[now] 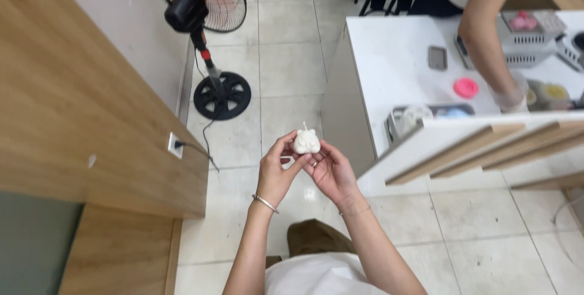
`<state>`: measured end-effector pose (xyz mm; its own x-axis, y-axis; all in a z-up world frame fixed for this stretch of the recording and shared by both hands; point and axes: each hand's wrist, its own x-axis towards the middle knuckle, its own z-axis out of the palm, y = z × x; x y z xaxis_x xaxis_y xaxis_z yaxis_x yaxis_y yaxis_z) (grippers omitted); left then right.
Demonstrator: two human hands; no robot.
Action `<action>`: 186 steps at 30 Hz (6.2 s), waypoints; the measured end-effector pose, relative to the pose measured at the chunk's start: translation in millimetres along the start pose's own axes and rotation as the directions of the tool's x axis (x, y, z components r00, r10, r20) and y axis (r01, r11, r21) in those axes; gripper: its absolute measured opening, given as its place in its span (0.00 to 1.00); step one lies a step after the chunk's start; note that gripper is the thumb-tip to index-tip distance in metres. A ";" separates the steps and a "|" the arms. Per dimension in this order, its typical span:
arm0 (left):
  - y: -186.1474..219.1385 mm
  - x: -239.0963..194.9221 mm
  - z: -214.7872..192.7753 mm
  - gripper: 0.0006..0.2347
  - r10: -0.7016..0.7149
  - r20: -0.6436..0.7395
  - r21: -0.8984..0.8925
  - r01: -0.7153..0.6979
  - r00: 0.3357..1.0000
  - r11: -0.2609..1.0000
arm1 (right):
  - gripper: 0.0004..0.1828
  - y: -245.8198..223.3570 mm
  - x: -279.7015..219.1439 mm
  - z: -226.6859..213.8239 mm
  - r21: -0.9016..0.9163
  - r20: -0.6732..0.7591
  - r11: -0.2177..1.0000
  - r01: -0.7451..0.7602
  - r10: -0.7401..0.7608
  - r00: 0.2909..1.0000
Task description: Selecting decorative candles from a display shelf and placing them on a workbench.
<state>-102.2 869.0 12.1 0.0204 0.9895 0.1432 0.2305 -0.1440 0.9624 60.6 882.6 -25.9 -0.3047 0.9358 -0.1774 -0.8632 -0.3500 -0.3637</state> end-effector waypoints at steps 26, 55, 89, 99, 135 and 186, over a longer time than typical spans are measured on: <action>-78.3 546.1 -35.3 0.27 0.174 0.190 -0.041 -0.170 0.966 0.985 | 0.22 -157.4 494.4 58.5 -0.049 -0.087 0.991 0.125 -0.129 0.988; -109.0 1070.0 184.6 0.27 0.077 0.402 -0.085 -0.046 0.913 0.995 | 0.22 -513.2 896.5 -22.5 -0.008 -0.246 0.971 0.238 -0.233 0.941; -121.9 1608.7 473.1 0.23 0.240 0.841 -0.200 -0.134 0.484 0.971 | 0.22 -855.8 1241.2 -103.0 -0.066 -0.424 0.680 0.730 -0.681 0.597; -89.3 1719.0 649.3 0.25 0.261 0.819 -0.179 -0.204 0.511 0.963 | 0.23 -1053.8 1293.6 -152.9 -0.182 -0.484 0.671 0.719 -0.698 0.528; -8.9 1785.6 1241.8 0.25 0.307 0.912 -0.353 -0.139 -0.273 0.925 | 0.20 -1452.0 1175.1 -358.5 -0.559 -0.682 0.357 0.748 -0.712 -0.170; -55.8 1735.1 1331.6 0.24 -0.356 0.933 0.336 -0.489 0.054 0.805 | 0.21 -1613.5 1049.9 -662.5 -0.730 -0.604 0.637 -0.249 -0.771 -0.202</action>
<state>1215.7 2611.8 -100.9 0.8265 0.1170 -0.5507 0.5022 -0.5953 0.6272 1400.2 2401.7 -231.1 0.9700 0.0554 -0.2365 -0.1806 -0.4866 -0.8548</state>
